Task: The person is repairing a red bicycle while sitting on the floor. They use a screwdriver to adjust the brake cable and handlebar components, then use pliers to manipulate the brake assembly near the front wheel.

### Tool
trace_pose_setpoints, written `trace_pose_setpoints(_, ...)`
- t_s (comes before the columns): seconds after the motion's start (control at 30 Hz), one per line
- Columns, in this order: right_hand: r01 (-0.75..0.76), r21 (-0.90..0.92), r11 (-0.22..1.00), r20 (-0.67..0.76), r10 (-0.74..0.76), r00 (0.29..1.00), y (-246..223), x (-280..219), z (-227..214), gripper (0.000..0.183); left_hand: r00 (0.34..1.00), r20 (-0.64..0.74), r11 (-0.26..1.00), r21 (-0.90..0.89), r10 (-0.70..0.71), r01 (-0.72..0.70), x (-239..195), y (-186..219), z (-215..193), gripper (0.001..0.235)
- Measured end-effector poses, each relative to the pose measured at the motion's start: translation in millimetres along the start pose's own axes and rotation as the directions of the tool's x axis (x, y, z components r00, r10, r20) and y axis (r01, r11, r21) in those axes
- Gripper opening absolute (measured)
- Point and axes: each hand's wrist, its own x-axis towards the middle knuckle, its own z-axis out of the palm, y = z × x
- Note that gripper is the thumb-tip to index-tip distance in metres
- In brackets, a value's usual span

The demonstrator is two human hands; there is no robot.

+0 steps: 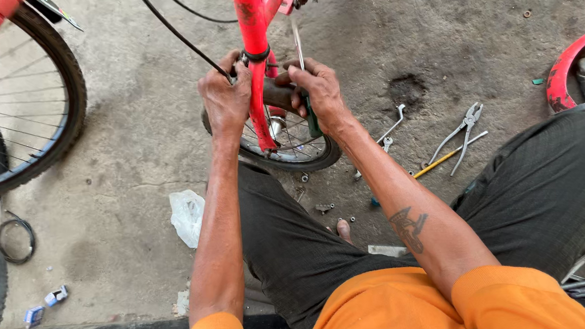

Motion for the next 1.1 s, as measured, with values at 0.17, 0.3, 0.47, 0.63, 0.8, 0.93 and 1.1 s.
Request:
trace_pose_setpoints(0.17,-0.009,-0.045,0.999,-0.035,0.007,0.999,-6.3,6.5,0.4,0.032,0.997,0.026,0.996,-0.057,0.077,-0.076,-2.1,13.6,-7.0,0.027)
trace_pose_setpoints(0.3,-0.076,0.045,0.996,-0.027,0.077,0.997,-13.3,2.0,-5.5,0.029,0.992,-0.014,0.992,0.004,0.128,-0.128,-16.2,20.5,8.9,0.028)
trace_pose_setpoints(0.47,-0.029,0.208,0.978,-0.071,0.044,0.997,-16.5,-0.8,6.1,0.026,0.996,-0.033,0.996,0.049,0.081,-0.079,-19.0,26.2,13.7,0.027)
trace_pose_setpoints(0.63,0.014,0.168,0.986,-0.072,-0.001,0.997,-9.3,4.7,12.8,0.023,0.999,0.042,0.99,0.139,-0.01,0.004,-14.5,25.1,3.5,0.025)
trace_pose_setpoints(0.8,-0.014,0.268,0.963,-0.023,0.021,1.0,1.6,11.3,13.4,0.023,0.993,0.101,0.998,0.029,0.052,-0.055,-12.4,17.2,-14.4,0.033)
trace_pose_setpoints(0.93,-0.019,0.231,0.973,0.046,0.009,0.999,4.0,14.0,1.6,0.029,0.98,0.194,0.999,0.022,-0.036,0.032,-11.6,12.3,-20.2,0.045)
trace_pose_setpoints(1.1,0.071,0.088,0.994,0.169,-0.085,0.982,-9.2,29.0,-5.5,0.057,0.978,0.207,1.0,-0.005,-0.002,0.003,-6.8,12.5,-26.6,0.044)
